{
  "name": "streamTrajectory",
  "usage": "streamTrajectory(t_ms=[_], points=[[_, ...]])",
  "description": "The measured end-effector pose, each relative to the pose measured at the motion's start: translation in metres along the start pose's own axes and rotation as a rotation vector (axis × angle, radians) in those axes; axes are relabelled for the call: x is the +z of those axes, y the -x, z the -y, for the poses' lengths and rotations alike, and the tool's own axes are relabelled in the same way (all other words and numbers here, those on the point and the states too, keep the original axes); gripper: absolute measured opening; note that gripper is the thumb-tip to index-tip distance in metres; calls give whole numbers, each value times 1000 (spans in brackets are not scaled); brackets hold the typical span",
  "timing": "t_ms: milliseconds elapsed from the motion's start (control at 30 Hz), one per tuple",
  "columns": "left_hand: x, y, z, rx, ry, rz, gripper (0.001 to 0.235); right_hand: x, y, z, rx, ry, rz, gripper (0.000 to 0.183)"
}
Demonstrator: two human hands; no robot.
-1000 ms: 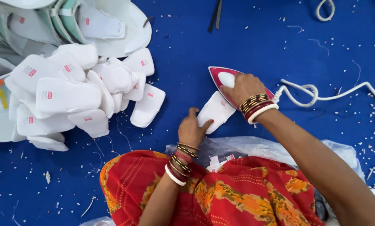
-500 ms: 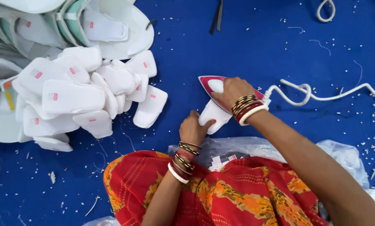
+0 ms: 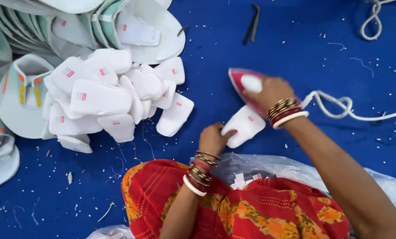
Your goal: Ironing small labels onto white shoe components.
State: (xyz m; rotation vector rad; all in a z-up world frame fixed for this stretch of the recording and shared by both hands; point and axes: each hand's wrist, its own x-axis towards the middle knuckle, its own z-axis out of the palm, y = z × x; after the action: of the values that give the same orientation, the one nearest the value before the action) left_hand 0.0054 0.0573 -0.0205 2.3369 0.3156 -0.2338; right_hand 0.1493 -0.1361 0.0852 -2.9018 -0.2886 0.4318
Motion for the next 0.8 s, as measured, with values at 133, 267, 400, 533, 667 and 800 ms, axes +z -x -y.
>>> streamTrajectory(t_ms=[133,267,400,533,667,800], points=[[-102,7,22,-63,-122,-276,59,-28,-2,-33,-37,-375,-259,69],[-207,29,169,-256,-805,-571,61,-8,1,-83,-22,-965,-305,64],[-231,70,155,11,-201,-1113,49,39,6,-117,-70,-1140,-409,66],[-210,55,108,-51,496,-971,38,53,15,-119,-85,-1224,-479,62],[-137,10,43,-205,1427,-193,30,46,35,-124,-18,-875,-543,67],[-44,10,-1,-284,1687,318,32,24,121,-162,-126,-649,-621,72]])
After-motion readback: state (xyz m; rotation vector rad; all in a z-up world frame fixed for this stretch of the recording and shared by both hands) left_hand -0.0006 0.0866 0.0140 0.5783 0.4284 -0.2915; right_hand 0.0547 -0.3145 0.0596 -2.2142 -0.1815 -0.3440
